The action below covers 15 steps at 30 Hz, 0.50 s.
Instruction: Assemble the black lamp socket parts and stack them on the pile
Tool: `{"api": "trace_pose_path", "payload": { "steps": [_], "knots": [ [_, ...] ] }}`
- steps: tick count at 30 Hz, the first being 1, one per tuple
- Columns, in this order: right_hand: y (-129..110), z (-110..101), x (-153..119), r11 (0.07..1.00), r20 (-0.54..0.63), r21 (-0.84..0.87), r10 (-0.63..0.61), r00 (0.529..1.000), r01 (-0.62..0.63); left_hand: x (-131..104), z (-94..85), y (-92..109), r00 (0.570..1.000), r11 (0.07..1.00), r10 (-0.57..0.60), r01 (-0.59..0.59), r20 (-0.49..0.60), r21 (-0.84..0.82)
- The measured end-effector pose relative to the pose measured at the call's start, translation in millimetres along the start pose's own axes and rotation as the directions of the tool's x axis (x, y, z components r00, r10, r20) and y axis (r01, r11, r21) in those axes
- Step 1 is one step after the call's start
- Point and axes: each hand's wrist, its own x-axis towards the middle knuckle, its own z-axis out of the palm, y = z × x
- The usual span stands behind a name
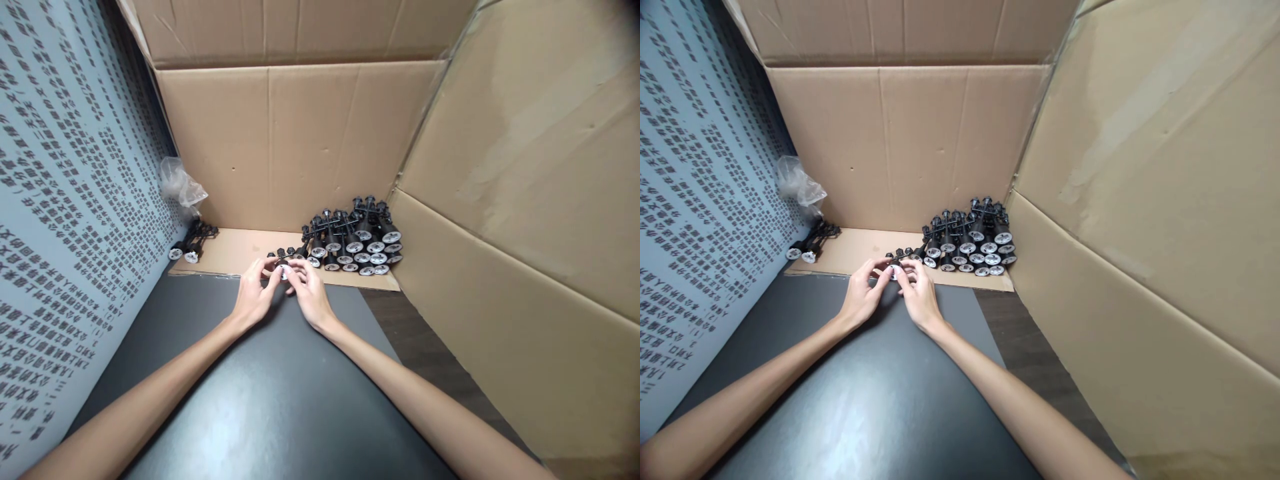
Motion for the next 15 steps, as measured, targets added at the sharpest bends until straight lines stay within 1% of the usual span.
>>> {"api": "trace_pose_path", "payload": {
  "steps": [4, 8, 12, 15],
  "knots": [
    [2.7, -0.6, 2.0, 0.998, -0.001, 0.061, -0.029, 1.0, 0.029, -0.5, 0.1, 0.2, 0.999, 0.999, -0.032, 0.033, 0.027, -0.011],
    [1.6, -1.2, 2.0, 0.999, 0.028, 0.043, -0.021, 0.999, 0.02, 0.2, 0.7, -0.6, 0.998, 0.999, -0.047, 0.047, 0.031, -0.009],
    [-2.6, -1.5, 0.4, 1.0, 0.048, 0.02, -0.008, 0.999, 0.007, 0.5, 0.7, -1.3, 1.0, 1.0, 0.013, -0.013, 0.007, -0.009],
    [-5.0, -1.5, -1.1, 1.0, 0.027, -0.005, -0.009, 1.0, 0.009, -0.5, 0.4, -0.6, 0.998, 0.998, 0.059, -0.059, -0.013, 0.002]
  ]
}}
